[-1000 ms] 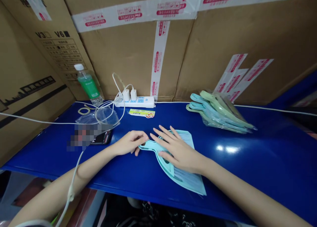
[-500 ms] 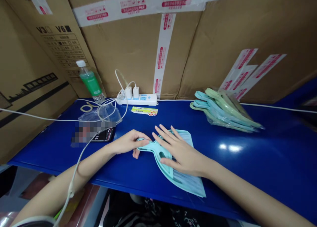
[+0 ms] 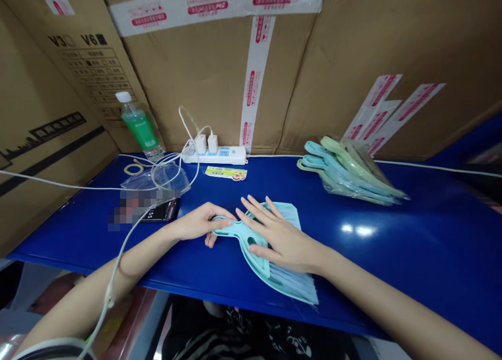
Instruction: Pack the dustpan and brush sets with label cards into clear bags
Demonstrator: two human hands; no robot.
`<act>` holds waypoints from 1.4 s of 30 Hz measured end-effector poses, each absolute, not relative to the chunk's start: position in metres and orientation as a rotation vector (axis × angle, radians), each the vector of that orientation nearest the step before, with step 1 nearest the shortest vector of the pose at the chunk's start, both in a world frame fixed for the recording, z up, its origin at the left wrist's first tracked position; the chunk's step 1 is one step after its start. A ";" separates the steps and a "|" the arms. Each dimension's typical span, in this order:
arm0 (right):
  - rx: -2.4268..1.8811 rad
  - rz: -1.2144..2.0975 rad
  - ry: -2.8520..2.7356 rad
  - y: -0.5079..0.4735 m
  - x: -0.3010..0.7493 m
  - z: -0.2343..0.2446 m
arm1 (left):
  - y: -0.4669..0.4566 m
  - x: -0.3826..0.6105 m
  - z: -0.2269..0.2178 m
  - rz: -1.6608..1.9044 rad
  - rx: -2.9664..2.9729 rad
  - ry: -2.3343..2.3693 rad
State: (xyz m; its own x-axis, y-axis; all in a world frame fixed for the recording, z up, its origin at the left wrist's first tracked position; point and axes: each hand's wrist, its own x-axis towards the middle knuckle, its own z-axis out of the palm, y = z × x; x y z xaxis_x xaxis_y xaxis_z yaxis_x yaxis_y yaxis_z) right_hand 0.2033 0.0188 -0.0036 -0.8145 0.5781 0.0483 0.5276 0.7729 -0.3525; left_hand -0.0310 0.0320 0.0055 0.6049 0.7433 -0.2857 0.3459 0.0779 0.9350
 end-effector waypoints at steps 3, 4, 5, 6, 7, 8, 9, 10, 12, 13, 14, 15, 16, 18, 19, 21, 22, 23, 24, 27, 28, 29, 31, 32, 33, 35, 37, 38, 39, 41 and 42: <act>-0.879 0.500 -2.820 0.019 0.203 -0.003 | 0.032 -0.031 0.006 0.372 1.532 0.943; -0.877 0.500 -2.819 0.018 0.203 -0.003 | 0.032 -0.031 0.006 0.372 1.535 0.938; -0.874 0.499 -2.817 0.018 0.203 -0.003 | 0.033 -0.031 0.006 0.372 1.536 0.934; -0.874 0.497 -2.816 0.018 0.203 -0.004 | 0.033 -0.031 0.006 0.372 1.538 0.931; -0.875 0.496 -2.816 0.018 0.202 -0.004 | 0.033 -0.032 0.006 0.371 1.540 0.928; -0.876 0.499 -2.819 0.019 0.202 -0.004 | 0.033 -0.032 0.007 0.369 1.543 0.925; -0.877 0.504 -2.822 0.019 0.202 -0.004 | 0.033 -0.032 0.007 0.367 1.547 0.923; -0.878 0.511 -2.824 0.019 0.201 -0.004 | 0.033 -0.032 0.007 0.365 1.551 0.921; -0.882 0.527 -2.827 0.019 0.201 -0.004 | 0.033 -0.033 0.008 0.358 1.560 0.921; -0.885 0.533 -2.828 0.020 0.200 -0.004 | 0.033 -0.033 0.009 0.354 1.563 0.922; -0.890 0.538 -2.831 0.020 0.200 -0.004 | 0.033 -0.033 0.009 0.350 1.566 0.924; -0.894 0.543 -2.834 0.020 0.199 -0.004 | 0.033 -0.033 0.010 0.345 1.567 0.925; -0.897 0.546 -2.837 0.020 0.199 -0.005 | 0.033 -0.033 0.011 0.342 1.568 0.926; -0.898 0.548 -2.838 0.020 0.199 -0.005 | 0.033 -0.033 0.012 0.337 1.567 0.930; -0.895 0.545 -2.837 0.020 0.199 -0.005 | 0.033 -0.033 0.012 0.333 1.567 0.933; -0.882 0.525 -2.832 0.021 0.198 -0.006 | 0.033 -0.034 0.011 0.321 1.570 0.940; -0.872 0.507 -2.828 0.021 0.198 -0.007 | 0.033 -0.034 0.010 0.318 1.576 0.946; -0.860 0.488 -2.827 0.021 0.198 -0.008 | 0.033 -0.034 0.009 0.316 1.584 0.950; -0.848 0.468 -2.829 0.022 0.198 -0.009 | 0.033 -0.034 0.008 0.314 1.593 0.953; -0.812 0.433 -2.848 0.020 0.197 -0.011 | 0.033 -0.034 0.005 0.308 1.635 0.956; -0.798 0.431 -2.851 0.020 0.197 -0.012 | 0.033 -0.035 0.005 0.297 1.649 0.953; -0.780 0.433 -2.848 0.019 0.198 -0.012 | 0.033 -0.036 0.005 0.282 1.665 0.952; -0.760 0.428 -2.803 0.022 0.199 -0.010 | 0.033 -0.038 0.007 0.245 1.707 0.947; -0.772 0.413 -2.764 0.026 0.200 -0.007 | 0.033 -0.040 0.008 0.225 1.735 0.942; -0.802 0.381 -2.718 0.032 0.201 -0.004 | 0.033 -0.041 0.010 0.207 1.770 0.936; -0.919 0.266 -2.637 0.050 0.200 0.005 | 0.034 -0.045 0.014 0.170 1.847 0.927; -1.009 0.108 -2.657 0.072 0.195 0.014 | 0.035 -0.048 0.016 0.125 1.903 0.918; -1.029 0.031 -2.699 0.084 0.191 0.018 | 0.035 -0.049 0.017 0.104 1.918 0.916; -1.038 -0.042 -2.754 0.095 0.186 0.021 | 0.036 -0.051 0.017 0.090 1.925 0.915; -1.043 -0.206 -2.873 0.114 0.175 0.024 | 0.037 -0.052 0.016 0.081 1.929 0.912; -1.036 -0.237 -2.899 0.121 0.170 0.024 | 0.038 -0.052 0.016 0.084 1.930 0.910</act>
State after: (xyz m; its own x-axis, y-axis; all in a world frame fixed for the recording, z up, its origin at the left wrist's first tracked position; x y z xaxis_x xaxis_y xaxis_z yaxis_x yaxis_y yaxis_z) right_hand 0.1698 0.1214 0.0242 -0.7735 0.6256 0.1016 0.6338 0.7631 0.1262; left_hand -0.0521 0.0376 0.0155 0.7186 0.6247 -0.3054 0.5584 -0.2566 0.7889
